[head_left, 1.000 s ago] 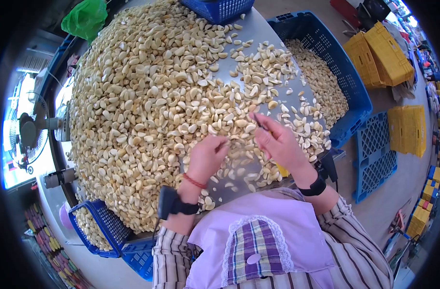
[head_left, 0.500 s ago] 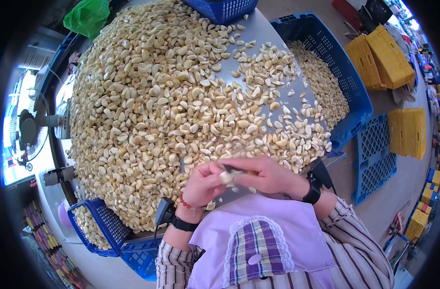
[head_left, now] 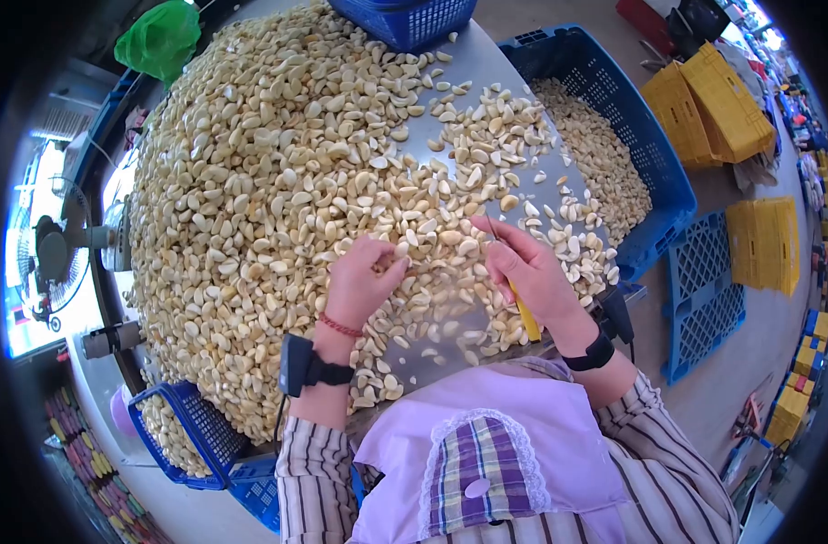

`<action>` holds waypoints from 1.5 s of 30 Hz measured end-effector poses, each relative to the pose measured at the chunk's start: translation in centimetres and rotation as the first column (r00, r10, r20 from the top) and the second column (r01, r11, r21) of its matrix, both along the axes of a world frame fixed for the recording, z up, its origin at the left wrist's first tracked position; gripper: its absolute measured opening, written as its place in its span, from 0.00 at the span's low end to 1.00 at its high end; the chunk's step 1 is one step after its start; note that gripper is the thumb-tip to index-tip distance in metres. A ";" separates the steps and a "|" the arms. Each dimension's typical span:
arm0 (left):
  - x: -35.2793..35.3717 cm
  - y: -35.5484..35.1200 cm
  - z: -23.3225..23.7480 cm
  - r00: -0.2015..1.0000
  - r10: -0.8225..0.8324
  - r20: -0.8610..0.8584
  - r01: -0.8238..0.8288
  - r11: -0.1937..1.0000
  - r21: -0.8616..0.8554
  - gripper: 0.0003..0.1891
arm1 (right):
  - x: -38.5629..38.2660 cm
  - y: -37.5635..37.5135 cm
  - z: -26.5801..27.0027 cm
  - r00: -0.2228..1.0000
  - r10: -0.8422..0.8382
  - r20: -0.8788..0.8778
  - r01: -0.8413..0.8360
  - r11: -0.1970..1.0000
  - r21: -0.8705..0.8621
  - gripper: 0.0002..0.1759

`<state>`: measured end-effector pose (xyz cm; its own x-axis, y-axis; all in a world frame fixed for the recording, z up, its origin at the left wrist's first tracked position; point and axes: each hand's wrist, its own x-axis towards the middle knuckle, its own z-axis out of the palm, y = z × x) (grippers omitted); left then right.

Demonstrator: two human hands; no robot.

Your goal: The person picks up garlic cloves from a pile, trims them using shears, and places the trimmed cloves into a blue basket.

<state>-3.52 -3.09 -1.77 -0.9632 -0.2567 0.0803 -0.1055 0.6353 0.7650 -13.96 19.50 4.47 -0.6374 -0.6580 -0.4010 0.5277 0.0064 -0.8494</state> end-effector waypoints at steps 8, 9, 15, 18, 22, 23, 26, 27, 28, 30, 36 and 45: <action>2.8 3.4 3.8 0.966 -0.064 0.251 -0.185 0.508 0.841 0.06 | 2.6 -1.0 -0.6 0.797 0.402 -0.450 -0.329 0.915 0.234 0.32; 3.5 3.7 3.1 0.965 -0.106 0.240 -0.161 0.484 0.860 0.08 | 2.9 -1.3 -0.3 0.779 0.437 -0.449 -0.366 0.899 0.240 0.31; 6.3 2.9 2.2 0.973 -0.230 -0.027 0.005 -0.092 0.996 0.18 | 3.1 -1.9 0.0 0.743 0.511 -0.433 -0.484 0.857 0.180 0.25; 6.1 1.6 2.2 0.974 0.221 -0.050 0.069 -0.082 0.994 0.14 | 2.6 -1.7 0.2 0.872 0.420 -0.253 -0.380 0.905 0.193 0.24; 3.9 -3.5 1.4 0.869 0.437 0.233 -0.491 0.699 0.520 0.12 | 2.3 -2.0 0.6 0.943 0.317 -0.103 -0.291 0.934 0.207 0.24; 2.9 -3.8 0.8 0.927 0.372 0.056 -0.376 0.922 0.092 0.11 | 2.3 -2.2 0.9 0.952 0.298 -0.070 -0.280 0.940 0.197 0.25; 2.2 -0.7 -2.0 0.940 0.016 0.340 0.168 0.847 -0.505 0.15 | 2.4 -2.5 0.3 0.956 0.290 -0.048 -0.276 0.943 0.187 0.25; 1.7 1.3 -1.1 0.909 -0.077 0.409 0.260 0.872 -0.414 0.17 | 2.4 -2.4 0.0 0.957 0.284 -0.052 -0.268 0.942 0.204 0.25; 1.8 2.6 -0.2 0.864 -0.176 0.472 0.349 0.885 -0.309 0.18 | 2.4 -2.3 -0.1 0.956 0.288 -0.050 -0.273 0.942 0.192 0.25; 3.3 2.7 -0.2 0.931 -0.191 0.310 0.279 0.921 -0.272 0.19 | 2.2 -1.9 -0.1 0.971 0.237 -0.025 -0.228 0.956 0.182 0.25; 4.9 -5.4 3.0 0.920 0.363 -0.144 -0.391 0.847 -0.361 0.12 | 1.4 -0.8 -0.6 0.990 0.144 -0.006 -0.141 0.978 0.155 0.23; 4.0 -5.9 -0.1 0.936 0.291 0.197 -0.125 0.799 -0.588 0.08 | 1.5 -2.5 0.0 0.984 0.176 -0.024 -0.170 0.973 0.158 0.22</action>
<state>0.46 -9.03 -1.85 -0.8959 -0.4435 0.0241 -0.4297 0.8791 0.2062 -12.42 17.00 4.45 -0.5358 -0.6913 -0.4847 0.4747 0.2281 -0.8501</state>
